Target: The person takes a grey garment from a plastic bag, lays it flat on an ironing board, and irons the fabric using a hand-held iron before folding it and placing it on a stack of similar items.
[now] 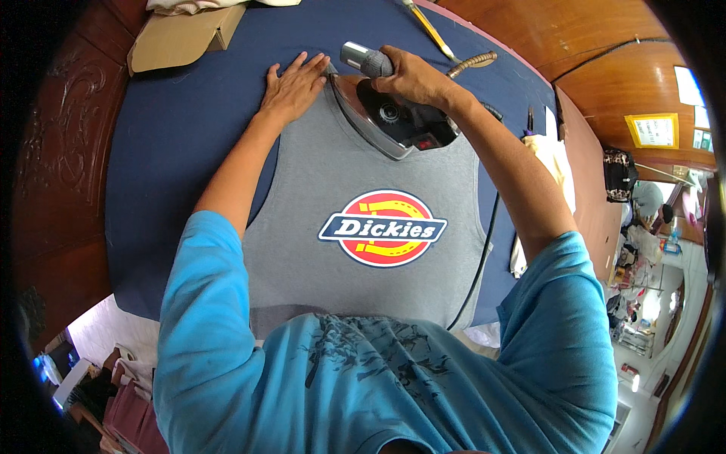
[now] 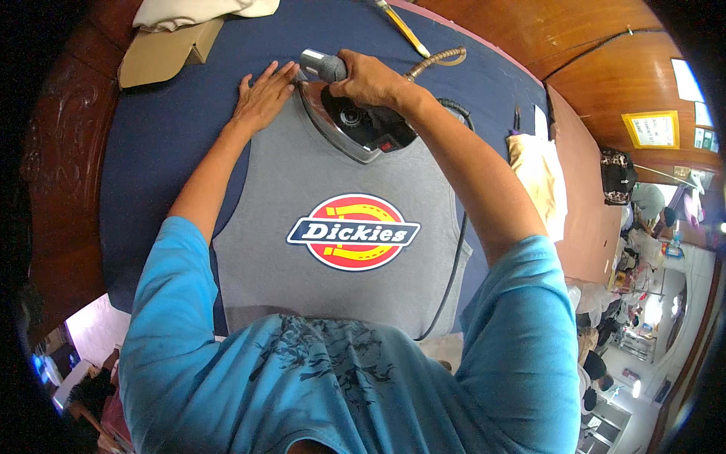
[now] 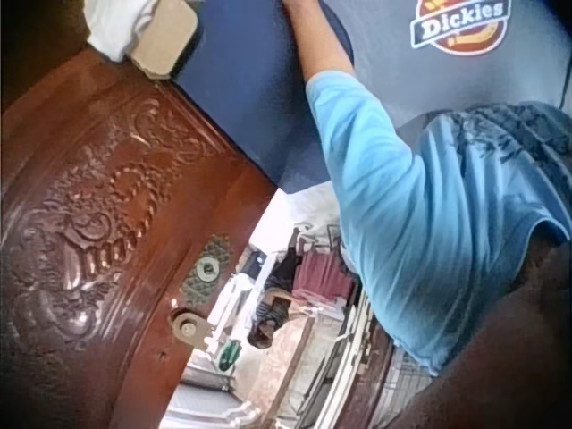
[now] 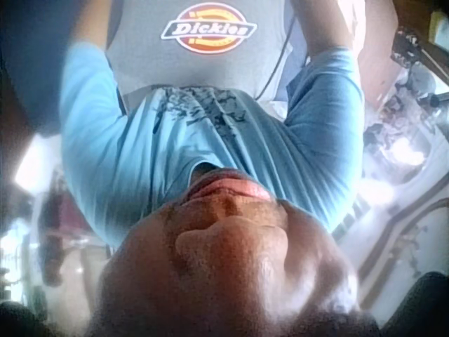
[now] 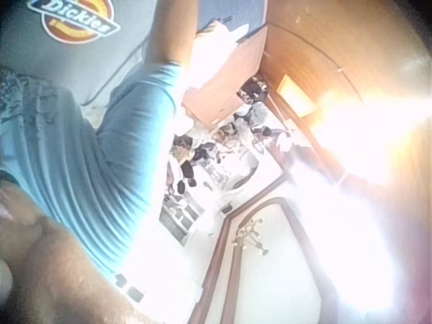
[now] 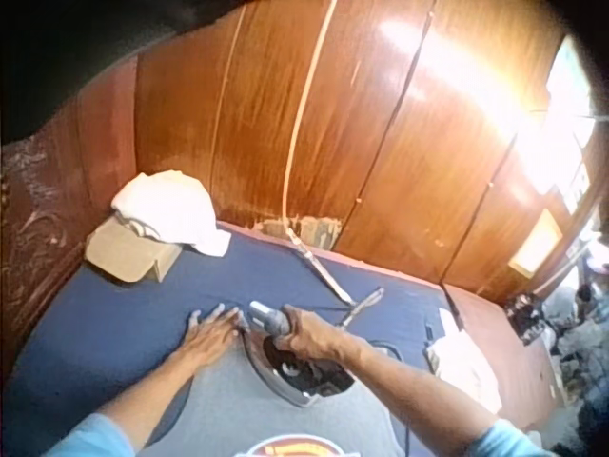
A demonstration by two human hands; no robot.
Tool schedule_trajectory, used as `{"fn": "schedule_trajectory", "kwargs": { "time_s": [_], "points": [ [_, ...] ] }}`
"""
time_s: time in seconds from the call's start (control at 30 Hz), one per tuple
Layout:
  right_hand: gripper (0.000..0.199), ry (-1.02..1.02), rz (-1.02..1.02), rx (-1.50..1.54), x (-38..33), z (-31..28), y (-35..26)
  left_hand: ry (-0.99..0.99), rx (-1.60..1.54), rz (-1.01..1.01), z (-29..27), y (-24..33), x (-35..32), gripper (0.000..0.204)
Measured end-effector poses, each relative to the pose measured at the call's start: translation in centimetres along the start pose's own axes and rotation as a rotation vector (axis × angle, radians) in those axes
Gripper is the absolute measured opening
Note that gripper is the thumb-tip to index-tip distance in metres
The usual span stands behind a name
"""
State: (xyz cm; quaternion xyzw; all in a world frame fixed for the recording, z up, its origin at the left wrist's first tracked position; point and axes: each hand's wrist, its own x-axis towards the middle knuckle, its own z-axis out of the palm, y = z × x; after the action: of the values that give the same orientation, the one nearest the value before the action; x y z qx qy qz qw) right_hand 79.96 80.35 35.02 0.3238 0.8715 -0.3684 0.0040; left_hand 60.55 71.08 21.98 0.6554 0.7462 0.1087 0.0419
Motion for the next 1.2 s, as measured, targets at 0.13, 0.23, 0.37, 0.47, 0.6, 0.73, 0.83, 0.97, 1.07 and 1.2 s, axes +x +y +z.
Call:
{"fn": "schedule_trajectory", "kwargs": {
  "time_s": [0.13, 0.23, 0.37, 0.47, 0.6, 0.73, 0.83, 0.97, 1.07, 1.2],
  "points": [
    [0.048, 0.033, 0.022, -0.024, 1.1, -1.1, 0.6, -0.002, 0.019, 0.002, 0.1, -0.1, 0.1, 0.047],
    [0.051, 0.234, 0.027, -0.057, -0.1, -1.8, 2.3, 0.005, 0.012, 0.012, -0.4, -0.1, 0.2, 0.047],
    [0.049, 0.211, 0.188, 0.028, -5.0, -4.5, 4.3, -0.001, -0.01, 0.007, -0.4, 0.0, -0.2, 0.047],
    [0.048, 0.22, 0.318, 0.119, -9.1, -5.1, 5.2, -0.009, -0.017, -0.016, -0.6, 0.1, -0.2, 0.046],
    [0.044, 0.341, 0.319, 0.153, -11.6, -4.5, 9.5, -0.009, 0.007, 0.004, -0.4, 0.5, 0.1, 0.047],
    [0.046, 0.316, 0.308, 0.177, -10.2, -4.4, 8.6, -0.032, 0.023, -0.01, -0.9, 0.4, 0.1, 0.047],
    [0.041, 0.276, 0.245, 0.11, -10.6, -3.8, 8.5, -0.059, 0.021, -0.019, -0.7, 0.4, -0.3, 0.047],
    [0.042, 0.267, 0.344, 0.105, -10.5, -5.0, 8.1, -0.065, 0.041, -0.015, -1.2, 0.7, 0.2, 0.047],
    [0.045, 0.228, 0.2, 0.032, -13.1, -4.7, 9.0, -0.042, 0.037, 0.001, -0.9, 0.5, 0.3, 0.047],
    [0.046, 0.019, 0.185, 0.05, -17.4, -4.0, 6.4, -0.035, 0.049, -0.016, -0.6, 0.3, 0.0, 0.046]
  ]
}}
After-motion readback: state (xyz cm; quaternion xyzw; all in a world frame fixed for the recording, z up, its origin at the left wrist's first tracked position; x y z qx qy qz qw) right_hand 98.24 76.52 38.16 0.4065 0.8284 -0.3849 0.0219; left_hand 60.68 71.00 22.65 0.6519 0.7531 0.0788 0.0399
